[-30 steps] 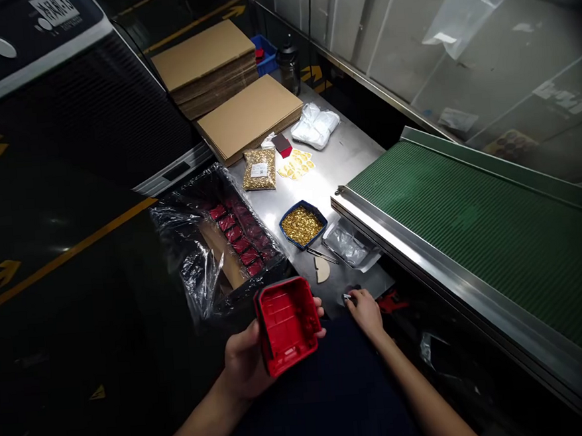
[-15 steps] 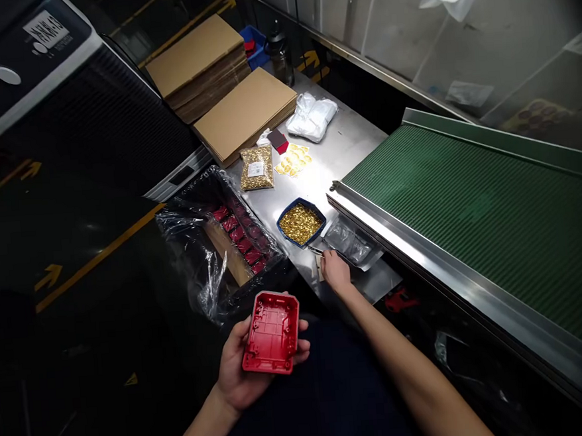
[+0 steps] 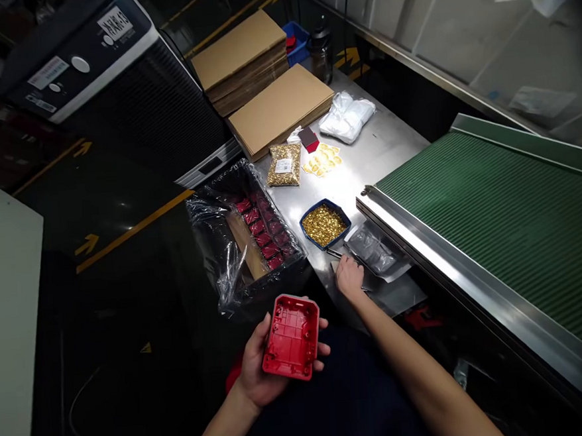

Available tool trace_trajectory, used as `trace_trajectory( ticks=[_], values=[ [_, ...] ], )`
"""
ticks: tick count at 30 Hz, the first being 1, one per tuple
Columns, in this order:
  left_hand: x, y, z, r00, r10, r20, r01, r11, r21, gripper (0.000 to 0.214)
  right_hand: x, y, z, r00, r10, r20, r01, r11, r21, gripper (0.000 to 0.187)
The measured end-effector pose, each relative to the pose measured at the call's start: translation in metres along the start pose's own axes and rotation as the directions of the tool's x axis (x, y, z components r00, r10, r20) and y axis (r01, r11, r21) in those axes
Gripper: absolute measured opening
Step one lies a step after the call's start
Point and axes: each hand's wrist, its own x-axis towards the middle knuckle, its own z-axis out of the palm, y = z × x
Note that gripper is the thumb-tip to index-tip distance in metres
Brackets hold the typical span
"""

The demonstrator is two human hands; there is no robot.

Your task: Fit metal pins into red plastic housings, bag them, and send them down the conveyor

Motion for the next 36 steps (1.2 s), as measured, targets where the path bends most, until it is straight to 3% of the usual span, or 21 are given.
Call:
trace_trajectory(
  ticks=[5, 12, 15, 19, 26, 32, 34, 36],
  values=[
    [0.000, 0.001, -0.002, 1.000, 0.019, 0.017, -0.019, 1.000, 0.019, 0.065, -0.010, 0.009, -0.009, 0.995, -0.084, 0.060, 0.079, 0.994, 0.078, 0.030],
    [0.002, 0.006, -0.008, 0.999, -0.030, 0.044, 0.031, 0.999, -0.027, 0.076, -0.041, 0.022, -0.030, 0.984, -0.054, 0.170, -0.012, 0.931, 0.364, 0.019],
    [0.004, 0.008, -0.006, 0.999, -0.033, 0.035, 0.034, 0.999, -0.033, 0.076, -0.059, 0.023, -0.047, 0.976, -0.101, 0.195, -0.019, 0.846, 0.533, 0.016],
    [0.003, 0.013, 0.002, 1.000, 0.008, 0.029, -0.007, 0.998, -0.055, 0.071, -0.092, 0.023, -0.080, 0.954, -0.242, 0.179, 0.040, 0.692, 0.721, 0.026],
    [-0.005, 0.024, 0.017, 0.989, 0.103, 0.102, -0.105, 0.994, 0.009, 0.069, -0.167, 0.014, -0.153, 0.869, -0.491, 0.056, 0.176, 0.414, 0.893, 0.019],
    [-0.015, 0.028, 0.024, 0.978, 0.165, 0.129, -0.174, 0.983, 0.063, 0.067, -0.219, 0.001, -0.200, 0.749, -0.661, 0.043, 0.379, 0.481, 0.791, 0.012],
    [-0.015, 0.030, 0.027, 0.976, 0.186, 0.109, -0.192, 0.980, 0.048, 0.068, -0.228, -0.004, -0.204, 0.773, -0.634, 0.012, 0.390, 0.491, 0.779, 0.012],
    [-0.013, 0.031, 0.030, 0.982, 0.177, 0.064, -0.178, 0.984, 0.002, 0.069, -0.232, -0.011, -0.202, 0.826, -0.562, -0.028, 0.372, 0.507, 0.778, 0.012]
  ],
)
